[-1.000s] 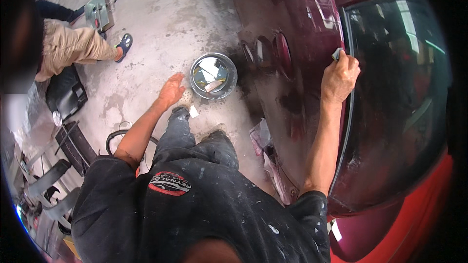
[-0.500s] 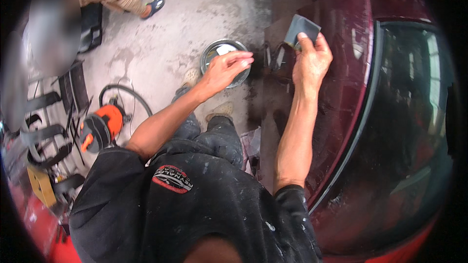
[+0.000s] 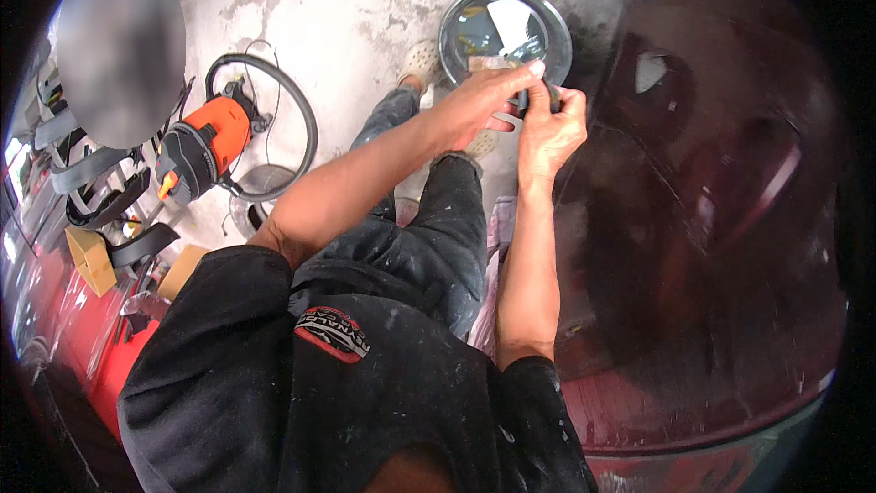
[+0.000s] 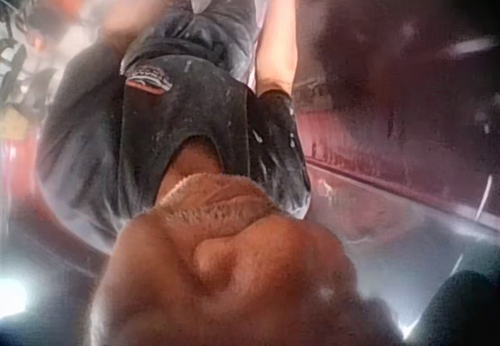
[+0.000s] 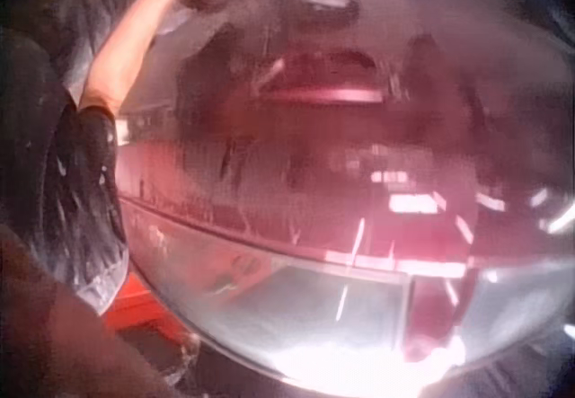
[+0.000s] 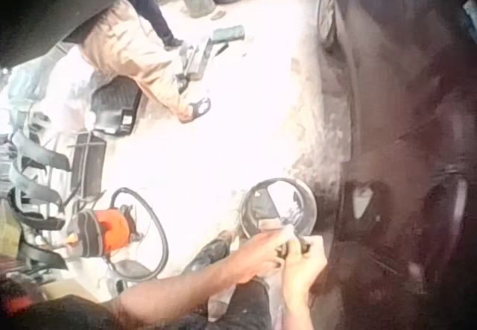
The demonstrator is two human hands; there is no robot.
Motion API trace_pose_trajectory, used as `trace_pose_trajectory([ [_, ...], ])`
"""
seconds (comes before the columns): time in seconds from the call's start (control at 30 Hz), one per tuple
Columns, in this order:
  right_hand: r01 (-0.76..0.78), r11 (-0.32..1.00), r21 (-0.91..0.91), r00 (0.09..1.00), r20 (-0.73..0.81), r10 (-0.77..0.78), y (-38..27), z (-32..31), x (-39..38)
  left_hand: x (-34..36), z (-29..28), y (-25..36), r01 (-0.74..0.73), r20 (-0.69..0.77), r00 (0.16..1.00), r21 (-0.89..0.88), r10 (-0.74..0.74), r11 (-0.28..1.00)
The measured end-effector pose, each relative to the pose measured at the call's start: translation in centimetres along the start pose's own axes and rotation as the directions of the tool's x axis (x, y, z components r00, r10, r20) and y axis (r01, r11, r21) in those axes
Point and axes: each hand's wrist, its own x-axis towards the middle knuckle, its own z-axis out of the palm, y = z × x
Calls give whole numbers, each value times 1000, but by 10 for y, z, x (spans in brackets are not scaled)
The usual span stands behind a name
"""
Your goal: The person sands the rear quarter panel of a maroon car using a sanding block, repeatedly dipping it into a bucket of water. The person works around the fuel door and along the rear window trim, occasionally touching the surface with a hand.
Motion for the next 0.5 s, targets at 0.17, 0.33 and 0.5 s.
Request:
trace_pose_trajectory([
  [0.17,82,990,113,953,283,-111,67,60,-15,109,-81,-54,157,43,988,-202,-151,967],
  [0.33,-659,479,580,749,562,350,161,105,4,174,-149,-69,336,314,917,-272,-246,902],
  [0.5,-707,378,598,707,571,418,222,147,37,222,-190,-77,277,201,952,-261,-229,925],
])
